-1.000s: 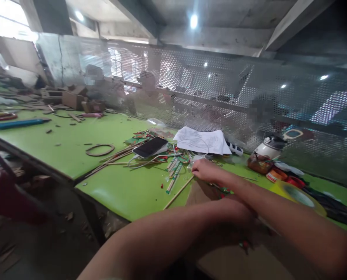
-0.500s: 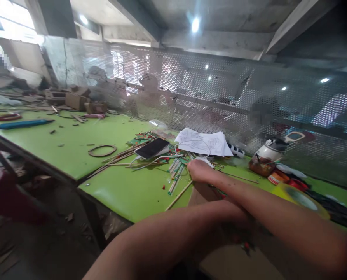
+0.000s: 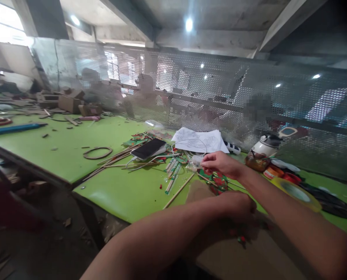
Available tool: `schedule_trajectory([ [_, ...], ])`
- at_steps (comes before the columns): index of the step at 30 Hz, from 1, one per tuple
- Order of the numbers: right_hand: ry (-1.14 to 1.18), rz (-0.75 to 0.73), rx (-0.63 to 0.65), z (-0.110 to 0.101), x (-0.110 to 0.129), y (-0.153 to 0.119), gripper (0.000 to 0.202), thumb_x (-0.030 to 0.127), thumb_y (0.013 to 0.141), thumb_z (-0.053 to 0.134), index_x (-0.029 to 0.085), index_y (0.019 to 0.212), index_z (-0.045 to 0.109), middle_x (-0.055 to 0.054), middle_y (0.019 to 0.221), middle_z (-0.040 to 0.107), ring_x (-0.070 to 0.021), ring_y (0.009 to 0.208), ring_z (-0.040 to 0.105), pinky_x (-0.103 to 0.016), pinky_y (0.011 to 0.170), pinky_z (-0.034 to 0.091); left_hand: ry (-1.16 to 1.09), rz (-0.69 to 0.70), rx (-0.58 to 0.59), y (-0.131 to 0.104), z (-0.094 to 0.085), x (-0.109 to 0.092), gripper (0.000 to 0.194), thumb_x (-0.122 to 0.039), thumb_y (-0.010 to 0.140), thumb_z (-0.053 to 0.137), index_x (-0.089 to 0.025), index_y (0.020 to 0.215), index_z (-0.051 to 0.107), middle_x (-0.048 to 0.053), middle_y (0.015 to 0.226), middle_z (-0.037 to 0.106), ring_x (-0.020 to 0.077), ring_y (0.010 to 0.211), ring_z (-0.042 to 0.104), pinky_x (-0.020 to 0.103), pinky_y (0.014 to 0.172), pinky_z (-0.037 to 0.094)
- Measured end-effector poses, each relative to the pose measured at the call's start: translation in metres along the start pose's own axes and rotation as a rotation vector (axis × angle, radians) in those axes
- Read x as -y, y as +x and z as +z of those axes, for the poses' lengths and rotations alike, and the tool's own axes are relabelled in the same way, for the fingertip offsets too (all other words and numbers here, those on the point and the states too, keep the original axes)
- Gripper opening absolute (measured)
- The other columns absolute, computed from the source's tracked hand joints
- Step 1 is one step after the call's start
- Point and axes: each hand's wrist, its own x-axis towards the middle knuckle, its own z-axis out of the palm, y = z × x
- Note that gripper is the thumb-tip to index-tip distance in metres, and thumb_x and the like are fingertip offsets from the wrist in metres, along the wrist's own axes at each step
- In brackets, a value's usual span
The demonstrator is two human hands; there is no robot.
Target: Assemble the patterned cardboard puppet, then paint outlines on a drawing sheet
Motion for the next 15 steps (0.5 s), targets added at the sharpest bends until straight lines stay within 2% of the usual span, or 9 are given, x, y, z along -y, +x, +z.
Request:
schedule_trajectory([
  [3, 0.372, 0.043, -0.043, -0.014, -0.004, -0.045, 0.021, 0.030, 0.070, 0.073, 0.012, 0.078, 0.067, -0.004, 0.070, 0.064, -0.0093, 0.058, 0.054, -0.022, 0.056, 0.043, 0.121, 0.058, 0.017, -0.003, -0.002, 0.000, 0.025, -0.041, 0.077, 0.062, -0.016, 0.077, 0.069, 0.002, 0.064, 0.061, 0.0137, 0.053, 0.048, 0.026, 0.050, 0.033],
  [7, 0.589, 0.116, -0.149, -0.027, -0.019, -0.094, 0.021, 0.027, 0.067, 0.078, 0.013, 0.079, 0.068, -0.002, 0.069, 0.062, -0.0082, 0.056, 0.053, -0.022, 0.055, 0.041, 0.061, 0.065, -0.054, -0.007, -0.003, -0.001, 0.016, -0.030, 0.076, 0.062, -0.016, 0.073, 0.068, 0.001, 0.062, 0.061, 0.0116, 0.052, 0.046, 0.024, 0.049, 0.031],
  [11, 0.680, 0.055, -0.302, -0.036, -0.034, -0.117, 0.021, 0.026, 0.065, 0.080, 0.012, 0.077, 0.070, -0.002, 0.068, 0.062, -0.0081, 0.056, 0.052, -0.023, 0.055, 0.040, -0.044, 0.095, -0.126, -0.009, -0.007, -0.003, 0.009, -0.017, 0.072, 0.058, -0.015, 0.071, 0.067, 0.000, 0.064, 0.061, 0.0098, 0.054, 0.046, 0.022, 0.051, 0.031],
  [15, 0.696, 0.004, -0.385, -0.039, -0.043, -0.127, 0.020, 0.028, 0.065, 0.080, 0.013, 0.075, 0.071, -0.002, 0.066, 0.061, -0.0087, 0.057, 0.050, -0.024, 0.054, 0.037, -0.208, 0.011, -0.186, -0.008, -0.025, -0.004, 0.014, -0.012, 0.071, 0.052, -0.013, 0.071, 0.066, 0.000, 0.061, 0.060, 0.0089, 0.054, 0.047, 0.020, 0.052, 0.033],
])
